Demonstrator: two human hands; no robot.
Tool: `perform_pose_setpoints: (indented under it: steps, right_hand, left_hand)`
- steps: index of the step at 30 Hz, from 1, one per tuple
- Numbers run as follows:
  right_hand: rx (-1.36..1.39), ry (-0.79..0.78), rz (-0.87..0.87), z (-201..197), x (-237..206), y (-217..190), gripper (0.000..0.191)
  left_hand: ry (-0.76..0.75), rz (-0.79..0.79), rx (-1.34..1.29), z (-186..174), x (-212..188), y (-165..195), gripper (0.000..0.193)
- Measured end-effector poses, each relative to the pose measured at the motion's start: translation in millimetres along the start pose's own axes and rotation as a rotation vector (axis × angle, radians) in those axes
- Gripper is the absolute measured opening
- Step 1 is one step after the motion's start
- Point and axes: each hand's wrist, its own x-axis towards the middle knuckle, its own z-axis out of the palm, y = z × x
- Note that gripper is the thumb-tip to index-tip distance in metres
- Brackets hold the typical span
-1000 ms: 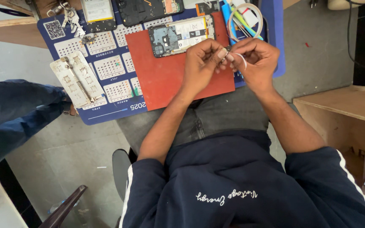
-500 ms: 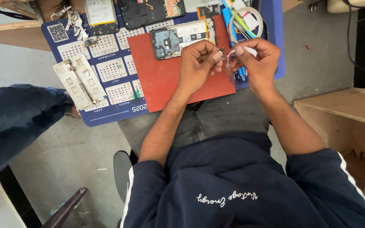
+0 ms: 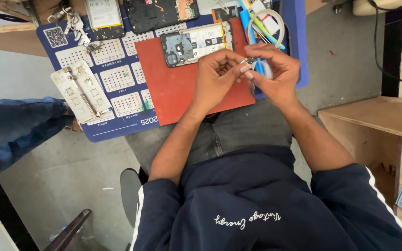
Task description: The person disassembles a smartphone, removes the battery, and handles a small circuit board. They use a blue prying tool to separate components and apply adhesive tape to the circuit board.
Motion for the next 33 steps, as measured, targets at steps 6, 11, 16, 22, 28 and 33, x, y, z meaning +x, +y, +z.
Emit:
perform_pose_setpoints:
  steps: [6,11,16,22,28,33]
  right_hand:
    - [-0.048,-0.006,0.069,-7,-3,12,0.019]
    - [0.018,-0.007,0.081,-3,-3,9,0.013]
    - [-0.068,0.002,0.027,0,-4,6,0.009]
    - [0.031,0.024,0.098,-1,-4,10,0.007]
    - [-0.049,0.06,0.082,-3,-7,13,0.006]
    - [0.021,0.091,0.139,-3,-5,14,0.01]
  left_hand:
    - [0.039,-0.031,-0.014,-4,3,0,0.014]
    - [0.051,-0.003,-0.043,-6,4,-5,0.013]
    - [0.006,0.019,-0.055,-6,3,-7,0.014]
    - [-0.024,0.057,0.002,-3,2,-6,0.013]
    - [-0.024,0.103,0.106,-1,2,6,0.012]
    - [0.029,0.019,0.33,-1,1,18,0.013]
